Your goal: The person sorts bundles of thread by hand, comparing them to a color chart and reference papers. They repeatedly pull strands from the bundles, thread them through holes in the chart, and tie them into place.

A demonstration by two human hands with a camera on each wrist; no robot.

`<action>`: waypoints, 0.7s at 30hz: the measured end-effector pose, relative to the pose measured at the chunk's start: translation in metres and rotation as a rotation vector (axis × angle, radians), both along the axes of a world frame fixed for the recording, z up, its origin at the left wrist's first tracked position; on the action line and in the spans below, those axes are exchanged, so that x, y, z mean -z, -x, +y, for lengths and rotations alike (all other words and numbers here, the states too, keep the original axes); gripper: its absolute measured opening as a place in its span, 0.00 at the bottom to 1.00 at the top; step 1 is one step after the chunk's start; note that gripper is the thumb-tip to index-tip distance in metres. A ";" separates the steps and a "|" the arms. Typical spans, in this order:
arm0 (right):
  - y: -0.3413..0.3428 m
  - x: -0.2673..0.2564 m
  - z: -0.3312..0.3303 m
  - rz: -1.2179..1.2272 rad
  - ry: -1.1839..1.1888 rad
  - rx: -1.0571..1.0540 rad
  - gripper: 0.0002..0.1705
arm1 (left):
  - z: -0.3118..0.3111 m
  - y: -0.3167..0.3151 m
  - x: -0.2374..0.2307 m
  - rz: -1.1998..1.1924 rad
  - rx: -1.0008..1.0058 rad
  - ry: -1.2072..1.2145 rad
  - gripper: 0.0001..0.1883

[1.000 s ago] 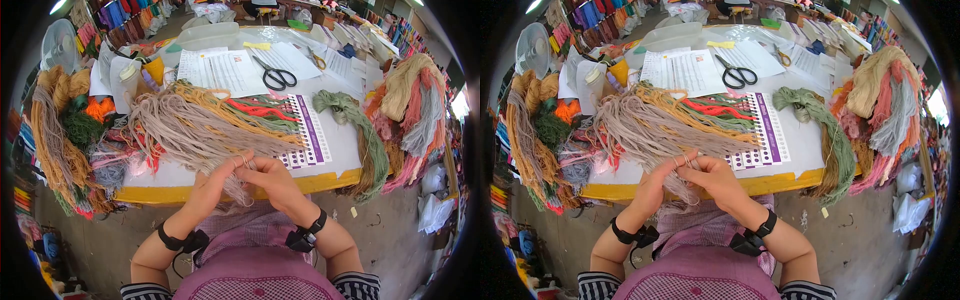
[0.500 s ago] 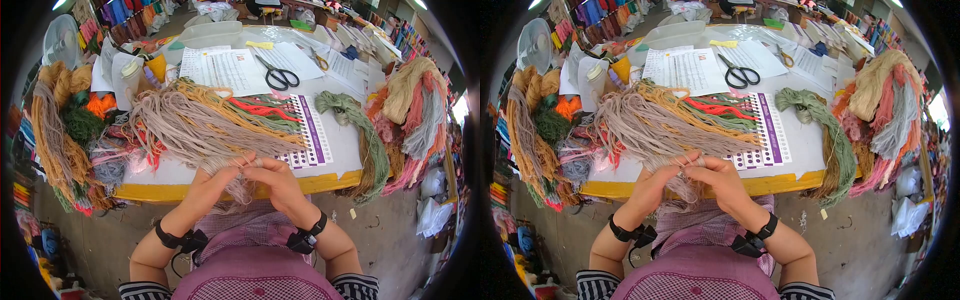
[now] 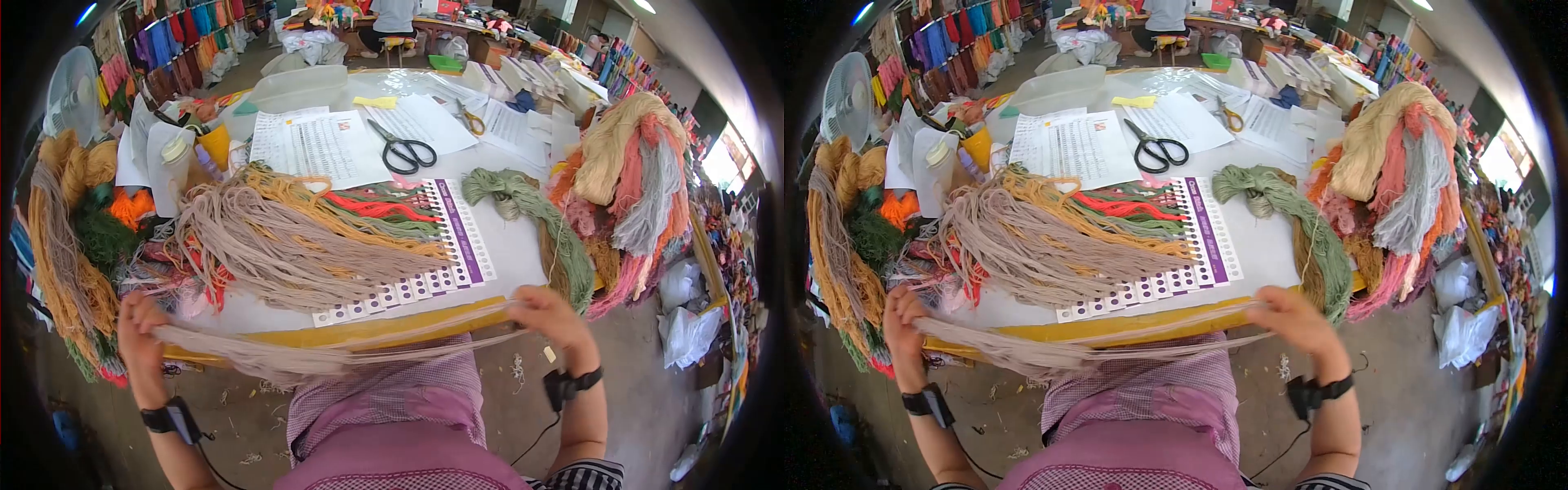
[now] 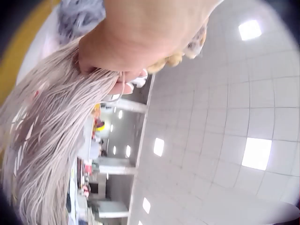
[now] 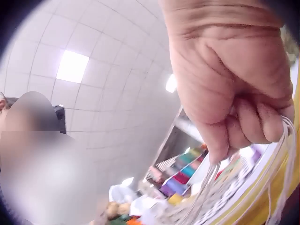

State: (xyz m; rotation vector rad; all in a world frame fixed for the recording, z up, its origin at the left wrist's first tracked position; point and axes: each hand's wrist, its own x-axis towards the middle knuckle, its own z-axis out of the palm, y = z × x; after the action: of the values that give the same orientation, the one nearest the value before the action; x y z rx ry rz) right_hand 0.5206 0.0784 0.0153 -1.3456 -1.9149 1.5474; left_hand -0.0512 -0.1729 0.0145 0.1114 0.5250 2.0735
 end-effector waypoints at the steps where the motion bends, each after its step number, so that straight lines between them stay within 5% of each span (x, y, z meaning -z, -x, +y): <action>1: -0.026 -0.008 0.007 -0.055 0.023 0.065 0.11 | -0.019 0.021 0.004 -0.003 0.005 0.000 0.12; 7: -0.175 -0.004 0.039 0.098 -0.139 0.514 0.06 | -0.111 0.103 0.030 0.247 -0.440 0.163 0.13; 9: -0.212 -0.007 0.044 -0.210 -0.353 0.775 0.06 | -0.134 0.114 0.031 0.299 -0.495 0.229 0.13; 11: -0.321 0.044 0.076 -0.425 -0.927 0.795 0.09 | -0.151 0.123 0.028 0.454 -0.677 0.438 0.12; 15: -0.346 0.031 0.066 -0.862 -1.075 1.126 0.11 | -0.154 0.108 0.014 0.618 -0.876 0.652 0.10; 17: -0.348 0.033 0.081 -0.195 -0.988 1.033 0.10 | -0.134 0.085 0.010 0.661 -0.553 0.411 0.19; 19: -0.251 0.005 0.064 0.153 -1.000 0.837 0.13 | -0.057 -0.022 -0.029 0.808 -0.320 0.273 0.25; 21: -0.174 -0.004 0.055 0.274 -0.742 0.864 0.09 | -0.021 -0.076 -0.050 0.782 -0.003 0.227 0.27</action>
State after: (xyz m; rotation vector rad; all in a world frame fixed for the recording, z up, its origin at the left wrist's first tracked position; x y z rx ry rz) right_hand 0.6947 0.1331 0.0194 -1.2443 -1.2370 0.4855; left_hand 0.0250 -0.1940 0.0648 0.8036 1.2195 1.9048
